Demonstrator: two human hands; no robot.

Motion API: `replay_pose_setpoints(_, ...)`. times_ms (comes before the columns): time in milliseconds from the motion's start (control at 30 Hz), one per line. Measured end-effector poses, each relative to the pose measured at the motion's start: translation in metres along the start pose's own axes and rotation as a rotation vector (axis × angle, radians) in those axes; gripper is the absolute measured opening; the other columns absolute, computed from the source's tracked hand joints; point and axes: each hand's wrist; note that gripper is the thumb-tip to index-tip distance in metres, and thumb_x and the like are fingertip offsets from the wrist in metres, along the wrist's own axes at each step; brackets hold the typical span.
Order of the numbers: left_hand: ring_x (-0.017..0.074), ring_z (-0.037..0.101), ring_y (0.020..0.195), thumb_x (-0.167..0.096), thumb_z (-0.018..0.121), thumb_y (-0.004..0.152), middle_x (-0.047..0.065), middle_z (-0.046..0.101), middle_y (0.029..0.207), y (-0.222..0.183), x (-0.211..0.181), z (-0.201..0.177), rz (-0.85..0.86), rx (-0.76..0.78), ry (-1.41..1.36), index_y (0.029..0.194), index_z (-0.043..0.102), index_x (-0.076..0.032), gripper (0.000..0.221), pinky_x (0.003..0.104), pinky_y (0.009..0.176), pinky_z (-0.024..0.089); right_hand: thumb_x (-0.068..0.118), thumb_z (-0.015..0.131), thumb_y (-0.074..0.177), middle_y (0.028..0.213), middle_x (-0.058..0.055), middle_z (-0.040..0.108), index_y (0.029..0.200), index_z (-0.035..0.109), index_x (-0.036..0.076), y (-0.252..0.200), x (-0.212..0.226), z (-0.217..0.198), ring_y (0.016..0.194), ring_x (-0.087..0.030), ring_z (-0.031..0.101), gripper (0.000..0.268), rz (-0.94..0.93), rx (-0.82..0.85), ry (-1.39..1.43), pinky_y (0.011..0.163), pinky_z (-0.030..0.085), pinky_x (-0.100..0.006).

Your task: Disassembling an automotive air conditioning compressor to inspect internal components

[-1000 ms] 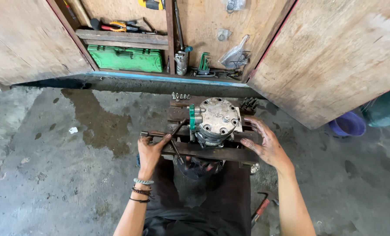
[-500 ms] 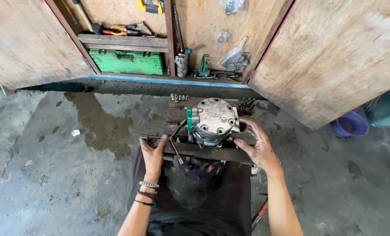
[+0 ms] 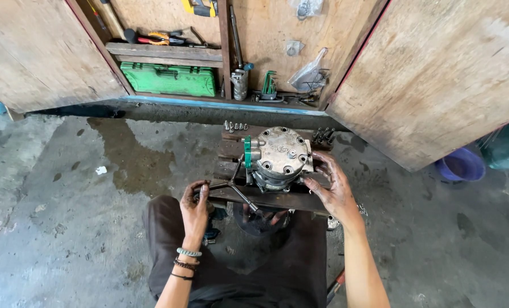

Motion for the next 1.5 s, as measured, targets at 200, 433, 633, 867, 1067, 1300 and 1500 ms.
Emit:
replay_pose_setpoints(200, 0.0254, 0.064, 0.118, -0.022, 0.05, 0.108, 0.017, 0.071, 0.123, 0.006, -0.004, -0.016, 0.166, 0.17, 0.088, 0.132, 0.067, -0.007, 0.032, 0.044, 0.103, 0.047, 0.017, 0.082, 0.085, 0.148, -0.018, 0.05, 0.144, 0.05, 0.008, 0.003, -0.009, 0.006, 0.142, -0.038, 0.044, 0.068, -0.02, -0.013, 0.022, 0.11, 0.042, -0.059)
replay_pose_setpoints(433, 0.0383, 0.054, 0.131, -0.022, 0.045, 0.108, 0.025, 0.061, 0.137, 0.002, -0.024, -0.018, 0.197, 0.256, 0.027, 0.144, 0.053, 0.0, 0.042, 0.055, 0.109, 0.04, 0.017, 0.079, 0.086, 0.153, -0.029, 0.038, 0.151, 0.041, 0.003, -0.002, 0.009, 0.015, 0.145, -0.053, 0.032, 0.076, -0.02, -0.018, 0.023, 0.109, 0.037, -0.071)
replay_pose_setpoints(633, 0.0376, 0.043, 0.141, -0.028, 0.047, 0.106, 0.019, 0.049, 0.15, -0.008, -0.075, 0.019, 0.439, 0.161, 0.173, 0.153, 0.042, -0.006, 0.052, 0.052, 0.114, 0.036, 0.059, 0.066, 0.088, 0.163, -0.029, 0.028, 0.159, 0.028, 0.005, 0.01, 0.029, 0.02, 0.15, -0.051, 0.021, 0.097, 0.074, 0.032, -0.223, 0.121, 0.021, -0.069)
replay_pose_setpoints(867, 0.0519, 0.037, 0.142, -0.023, 0.033, 0.11, 0.033, 0.04, 0.153, 0.0, -0.084, 0.086, 0.486, 0.366, 0.166, 0.158, 0.028, 0.004, 0.055, 0.059, 0.118, 0.027, 0.084, 0.048, 0.081, 0.16, -0.038, 0.022, 0.161, 0.021, 0.006, 0.017, 0.041, 0.04, 0.146, -0.061, 0.015, 0.115, 0.18, 0.015, -0.193, 0.113, 0.015, -0.08)
replay_pose_setpoints(1067, 0.0518, 0.037, 0.142, -0.024, 0.026, 0.111, 0.035, 0.041, 0.151, 0.004, -0.088, 0.095, 0.446, 0.336, 0.138, 0.158, 0.028, 0.004, 0.055, 0.058, 0.12, 0.026, 0.071, 0.044, 0.094, 0.157, -0.033, 0.033, 0.161, 0.03, 0.008, 0.021, 0.022, 0.046, 0.145, -0.057, 0.027, 0.092, 0.131, -0.062, -0.279, 0.111, 0.023, -0.078)
replay_pose_setpoints(1300, 0.0424, 0.027, 0.151, -0.028, 0.016, 0.111, 0.026, 0.033, 0.162, 0.014, -0.091, 0.1, 0.343, 0.409, -0.18, 0.163, 0.018, -0.002, 0.057, 0.057, 0.121, 0.027, 0.076, 0.027, 0.096, 0.167, -0.021, 0.027, 0.161, 0.025, 0.007, 0.022, 0.032, 0.052, 0.154, -0.038, 0.019, 0.096, 0.144, -0.153, 0.046, 0.124, 0.01, -0.059)
replay_pose_setpoints(1500, 0.0402, 0.036, 0.148, -0.028, 0.022, 0.113, 0.025, 0.045, 0.155, 0.033, -0.086, 0.101, 0.35, 0.442, -0.158, 0.158, 0.03, 0.0, 0.054, 0.056, 0.12, 0.028, 0.046, 0.045, 0.106, 0.107, -0.007, 0.057, 0.137, 0.061, 0.012, 0.018, -0.001, 0.044, 0.109, -0.025, 0.053, 0.049, 0.227, -0.423, 0.142, 0.105, 0.038, -0.043)
Point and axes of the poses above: each hand's wrist, its own y-axis towards the middle knuckle, its own z-axis out of the palm, x = y × z
